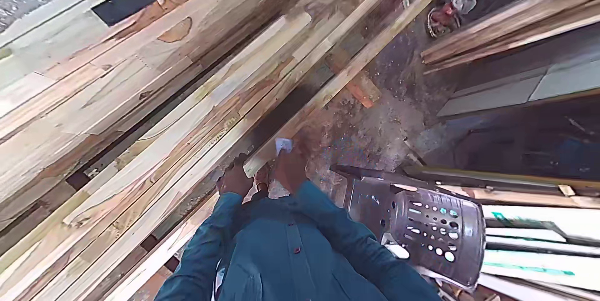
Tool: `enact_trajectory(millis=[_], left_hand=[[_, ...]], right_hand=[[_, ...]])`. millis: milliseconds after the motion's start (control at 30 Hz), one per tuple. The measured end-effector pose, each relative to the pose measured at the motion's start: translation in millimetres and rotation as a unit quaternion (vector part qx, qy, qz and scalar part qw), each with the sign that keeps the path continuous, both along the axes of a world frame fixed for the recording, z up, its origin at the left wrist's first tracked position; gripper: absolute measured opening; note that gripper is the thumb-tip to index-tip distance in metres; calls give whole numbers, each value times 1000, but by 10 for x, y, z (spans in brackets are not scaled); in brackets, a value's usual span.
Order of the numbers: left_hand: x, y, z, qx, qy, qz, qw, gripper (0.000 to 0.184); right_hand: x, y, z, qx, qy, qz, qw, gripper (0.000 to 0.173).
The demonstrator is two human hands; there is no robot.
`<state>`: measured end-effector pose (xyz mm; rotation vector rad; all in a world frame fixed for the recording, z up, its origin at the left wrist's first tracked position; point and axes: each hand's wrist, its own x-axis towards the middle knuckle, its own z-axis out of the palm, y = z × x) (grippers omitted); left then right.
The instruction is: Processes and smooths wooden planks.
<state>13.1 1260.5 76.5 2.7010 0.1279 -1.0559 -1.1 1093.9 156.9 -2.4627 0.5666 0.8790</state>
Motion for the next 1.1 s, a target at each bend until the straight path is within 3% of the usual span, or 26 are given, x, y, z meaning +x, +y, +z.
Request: enact_trajectory(millis=[67, 167, 233, 300, 367, 500, 600, 667, 800, 867, 967, 1100], left_hand=[[-43, -35, -18, 14, -47, -32, 998, 81], [-113, 10, -156, 38, -121, -99, 987, 75], [93, 79, 5, 0, -19, -111, 994, 87], [184, 136, 192, -18, 59, -125, 990, 82], [200, 119, 272, -10, 75, -119, 990, 69], [203, 225, 63, -53, 73, -105, 990, 80], [153, 261, -44, -90, 58, -67, 992, 72], [58, 142, 28, -36, 40, -45, 998, 70], [-187, -26, 82, 28, -7, -13, 1000, 76], [-210, -55, 72, 38, -18, -10, 999, 74], [-159, -73, 92, 31, -18, -5, 999, 74], [-103, -6, 118, 11, 18, -7, 1000, 74]], right_hand=[[-160, 182, 151, 29, 39, 41, 998, 44], [-169, -180, 171, 80, -15, 50, 995, 34], [-148, -615, 164, 107, -122, -11, 987, 33], [-128, -960, 148, 102, -207, -68, 970, 30], [56, -1160, 44, 91, -238, -94, 962, 42], [175, -1095, -701, 21, -254, -49, 966, 66], [-136, -722, -627, -15, -155, 2, 988, 78], [-194, -669, -347, -15, -96, -2, 995, 67], [260, -1150, 7, -43, -157, -67, 984, 36], [504, -1281, 66, -48, -129, -69, 988, 34], [446, -896, 54, -35, -74, -48, 995, 32], [-181, -17, 79, 4, -5, 47, 999, 44]])
